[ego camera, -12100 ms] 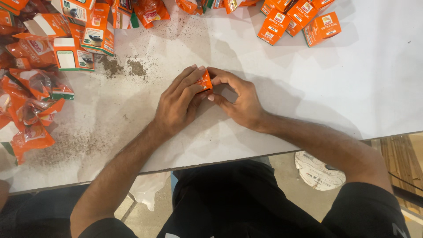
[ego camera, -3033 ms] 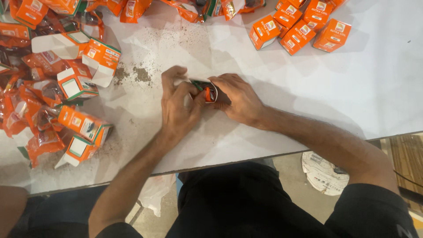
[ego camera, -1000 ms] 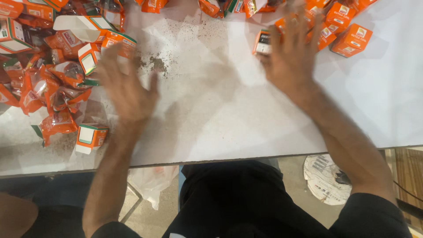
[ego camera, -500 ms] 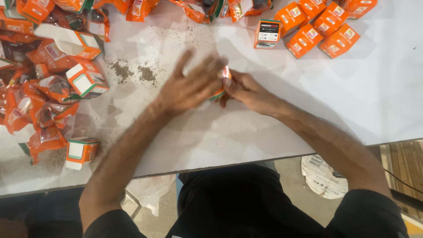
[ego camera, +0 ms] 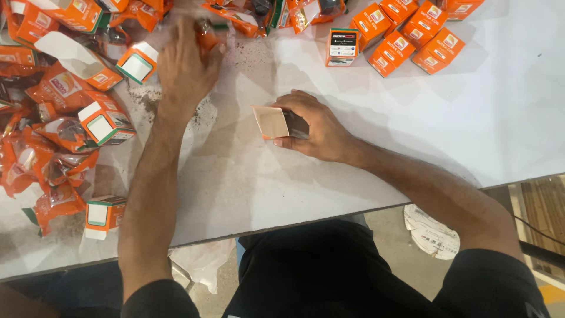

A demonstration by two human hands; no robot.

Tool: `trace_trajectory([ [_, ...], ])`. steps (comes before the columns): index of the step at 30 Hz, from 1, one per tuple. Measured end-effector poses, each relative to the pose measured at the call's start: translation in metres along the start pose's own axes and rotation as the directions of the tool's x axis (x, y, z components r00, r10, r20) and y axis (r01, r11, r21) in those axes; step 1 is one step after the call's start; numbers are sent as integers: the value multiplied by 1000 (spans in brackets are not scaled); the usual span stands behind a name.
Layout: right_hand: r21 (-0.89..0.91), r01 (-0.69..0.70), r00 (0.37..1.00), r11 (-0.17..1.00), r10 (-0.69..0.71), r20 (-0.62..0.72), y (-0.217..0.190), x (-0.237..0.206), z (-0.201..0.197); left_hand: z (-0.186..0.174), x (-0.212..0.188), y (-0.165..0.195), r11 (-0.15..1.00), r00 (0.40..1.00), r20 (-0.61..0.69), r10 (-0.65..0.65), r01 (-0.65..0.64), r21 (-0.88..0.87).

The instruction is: The person sits at a table covered with orange packets and small orange boxes, repeatedly picking up a packet, opening a small box, placing the packet inside, closing the box, and setting the finished box aside with the growing pile of packed boxes.

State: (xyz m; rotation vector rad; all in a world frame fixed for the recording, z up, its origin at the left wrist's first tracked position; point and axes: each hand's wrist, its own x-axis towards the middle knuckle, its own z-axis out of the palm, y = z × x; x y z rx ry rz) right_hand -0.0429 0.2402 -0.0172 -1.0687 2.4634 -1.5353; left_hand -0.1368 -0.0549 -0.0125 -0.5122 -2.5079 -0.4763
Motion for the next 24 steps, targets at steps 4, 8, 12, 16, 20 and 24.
trace_trajectory([
  [4, -20, 49, 999, 999, -49, -5, -2, -1, 0, -22, -23, 31, 998, 972, 224, -69, 69, 7],
  [8, -18, -12, 1000, 1000, 11, -19, -4, 1, -1, -47, -48, 67, 990, 973, 226, -49, 78, -120],
  [12, -57, -14, 999, 998, 12, -38, -1, 0, 1, -64, -74, 101, 822, 985, -110, -132, 47, -567],
  [16, -116, 70, 995, 991, -78, -65, 4, 0, 5, -60, -84, 117, 824, 899, -319, 298, -412, -389],
  [20, -158, 26, 997, 987, -38, -74, 8, -2, 7, -51, -80, 120, 893, 911, -98, 400, -412, -183],
  [24, -90, 40, 998, 995, -44, -42, 8, -4, 6, -49, -80, 129, 948, 965, -45, 260, -264, -177],
])
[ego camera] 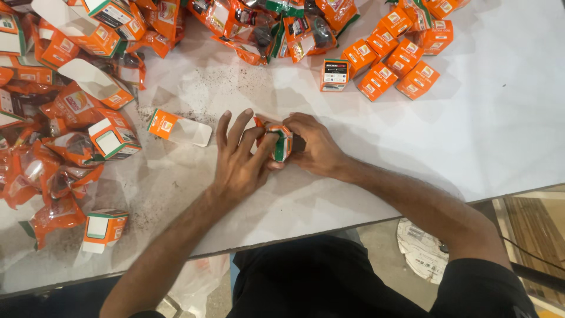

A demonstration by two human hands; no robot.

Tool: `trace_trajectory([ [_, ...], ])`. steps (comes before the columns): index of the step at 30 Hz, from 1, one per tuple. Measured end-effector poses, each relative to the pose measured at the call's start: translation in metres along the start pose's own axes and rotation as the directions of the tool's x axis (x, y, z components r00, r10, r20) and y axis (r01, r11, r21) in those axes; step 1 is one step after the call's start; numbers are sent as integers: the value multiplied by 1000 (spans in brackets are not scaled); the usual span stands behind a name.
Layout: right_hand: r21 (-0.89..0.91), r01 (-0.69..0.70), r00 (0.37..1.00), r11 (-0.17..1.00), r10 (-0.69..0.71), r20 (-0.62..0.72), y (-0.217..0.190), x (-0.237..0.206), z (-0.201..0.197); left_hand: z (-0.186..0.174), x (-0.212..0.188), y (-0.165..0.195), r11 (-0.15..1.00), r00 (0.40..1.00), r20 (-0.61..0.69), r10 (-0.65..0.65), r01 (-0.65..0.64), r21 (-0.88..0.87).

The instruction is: The person sits at a table covered with orange packets and small orange boxes, repeatedly picking up a packet, opening a small box, placing the packet inside, closing the box, and setting the finished box aside with the growing pile of packed boxes.

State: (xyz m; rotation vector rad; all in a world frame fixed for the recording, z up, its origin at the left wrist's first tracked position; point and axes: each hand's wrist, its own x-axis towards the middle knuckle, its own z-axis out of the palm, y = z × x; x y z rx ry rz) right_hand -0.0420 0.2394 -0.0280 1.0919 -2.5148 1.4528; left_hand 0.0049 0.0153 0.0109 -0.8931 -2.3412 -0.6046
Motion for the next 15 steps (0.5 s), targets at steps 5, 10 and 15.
trace_trajectory([
  [5, -38, -8, 999, 999, 6, -35, -13, 2, 2, 3, 0, 15, 973, 975, -87, -203, 191, -130],
  [10, -16, -25, 998, 1000, 24, -52, -32, 6, -1, 6, 1, 21, 907, 905, -134, -404, 377, -190],
  [15, -42, 1, 999, 999, -2, -41, -39, 8, -1, 8, 7, 9, 445, 665, 192, -722, 659, -607],
])
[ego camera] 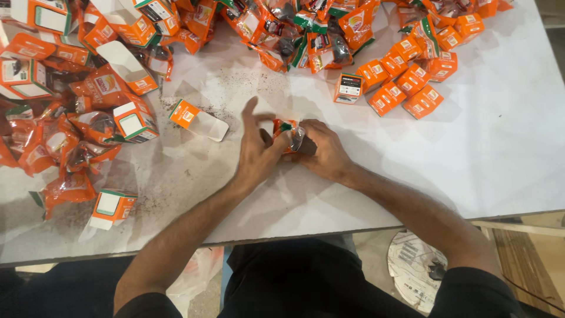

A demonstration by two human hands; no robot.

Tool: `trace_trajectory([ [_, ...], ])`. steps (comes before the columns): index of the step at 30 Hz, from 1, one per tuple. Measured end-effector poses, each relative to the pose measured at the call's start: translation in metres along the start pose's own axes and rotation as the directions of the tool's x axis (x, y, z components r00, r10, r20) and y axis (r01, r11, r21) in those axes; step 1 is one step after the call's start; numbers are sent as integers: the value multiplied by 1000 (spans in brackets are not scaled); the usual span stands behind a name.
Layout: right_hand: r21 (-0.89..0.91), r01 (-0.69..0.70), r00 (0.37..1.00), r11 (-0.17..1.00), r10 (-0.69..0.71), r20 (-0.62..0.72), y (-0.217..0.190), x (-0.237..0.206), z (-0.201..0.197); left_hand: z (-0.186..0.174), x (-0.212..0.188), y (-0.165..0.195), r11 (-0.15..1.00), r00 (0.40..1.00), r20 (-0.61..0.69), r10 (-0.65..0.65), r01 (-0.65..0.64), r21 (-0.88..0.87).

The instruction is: The person sits at a table covered with orange packets and small orange boxes, repeatedly picking up a packet, opening a small box, placing the packet inside, closing the box, and setting the finished box aside with the growing pile of packed boxes.

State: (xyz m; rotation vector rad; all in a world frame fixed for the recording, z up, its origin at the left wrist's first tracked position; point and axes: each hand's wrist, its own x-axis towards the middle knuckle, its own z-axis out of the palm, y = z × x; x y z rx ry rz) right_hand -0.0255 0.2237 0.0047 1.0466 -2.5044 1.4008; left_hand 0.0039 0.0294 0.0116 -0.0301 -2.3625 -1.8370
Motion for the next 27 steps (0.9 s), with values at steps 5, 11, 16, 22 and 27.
trace_trajectory([
  [5, -38, -67, 997, 997, 69, 45, 0, -1, 2, -6, 26, -5, 941, 904, 278, -325, 337, 4],
  [11, 206, -250, 968, 946, 250, 30, -3, -11, 4, -2, 24, -2, 972, 945, 245, -216, 185, 144],
  [16, -106, 145, 987, 984, -151, -54, 0, -13, 10, -8, 12, 3, 980, 962, 199, -186, 196, -30],
  [22, -268, 193, 978, 944, -206, -23, 2, -13, 10, -28, 29, -6, 718, 821, 529, -214, 500, -485],
  [27, -204, 143, 987, 968, -156, -48, -1, -9, 9, -17, 32, -7, 948, 889, 410, -204, 284, -144],
])
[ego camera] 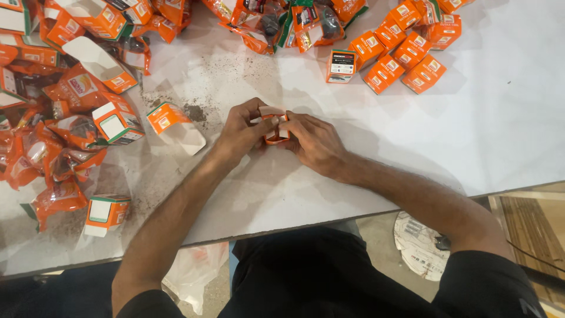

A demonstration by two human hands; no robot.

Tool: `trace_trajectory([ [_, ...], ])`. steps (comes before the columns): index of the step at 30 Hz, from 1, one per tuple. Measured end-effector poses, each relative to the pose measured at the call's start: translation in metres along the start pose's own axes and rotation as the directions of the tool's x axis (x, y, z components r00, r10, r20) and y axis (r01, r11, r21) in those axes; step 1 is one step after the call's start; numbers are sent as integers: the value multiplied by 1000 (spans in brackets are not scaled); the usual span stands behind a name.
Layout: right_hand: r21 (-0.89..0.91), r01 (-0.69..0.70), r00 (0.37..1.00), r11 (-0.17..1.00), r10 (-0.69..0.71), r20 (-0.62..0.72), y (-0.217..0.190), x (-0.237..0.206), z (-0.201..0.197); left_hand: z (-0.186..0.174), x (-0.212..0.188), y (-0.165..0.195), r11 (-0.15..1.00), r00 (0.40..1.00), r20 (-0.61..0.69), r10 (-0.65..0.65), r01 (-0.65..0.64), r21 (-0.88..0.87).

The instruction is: The person sits at a table covered with orange packets and small orange boxes, repeatedly picking up a packet, opening a small box, placing the packet inside, closing the box, and setting the finished box aside with the growing pile of packed boxes.

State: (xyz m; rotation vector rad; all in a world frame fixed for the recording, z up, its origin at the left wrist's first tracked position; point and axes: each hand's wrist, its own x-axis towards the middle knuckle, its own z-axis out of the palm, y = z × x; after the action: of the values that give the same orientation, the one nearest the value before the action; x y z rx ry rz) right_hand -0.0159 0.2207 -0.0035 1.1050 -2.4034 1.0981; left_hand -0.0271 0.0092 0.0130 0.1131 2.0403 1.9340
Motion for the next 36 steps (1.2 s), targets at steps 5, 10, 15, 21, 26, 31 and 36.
trace_trajectory([
  [5, 17, -14, 1000, 1000, 15, -18, 1, -2, -1, 17, -16, 4, 365, 559, 31, 829, -583, 726],
  [10, 81, -254, 962, 964, 244, 120, 6, -7, -3, 11, -30, -1, 476, 696, 217, 685, -653, 589],
  [15, 101, -232, 970, 967, 223, 92, 9, -7, -3, 7, -24, -18, 437, 685, 195, 702, -630, 643],
  [21, 112, -154, 988, 982, 150, 43, 8, -6, -3, 6, -22, -23, 405, 641, 198, 742, -663, 629],
  [26, 102, -184, 982, 978, 178, 65, 10, -1, -4, 1, -24, -21, 308, 581, 233, 780, -680, 666],
  [31, 83, -111, 992, 990, 106, 67, 10, 2, -1, 4, -28, -21, 281, 619, 328, 714, -683, 675],
  [36, -105, 181, 973, 978, -163, 163, 18, 8, -6, -1, -67, -15, 35, 698, 331, 635, -454, 890],
])
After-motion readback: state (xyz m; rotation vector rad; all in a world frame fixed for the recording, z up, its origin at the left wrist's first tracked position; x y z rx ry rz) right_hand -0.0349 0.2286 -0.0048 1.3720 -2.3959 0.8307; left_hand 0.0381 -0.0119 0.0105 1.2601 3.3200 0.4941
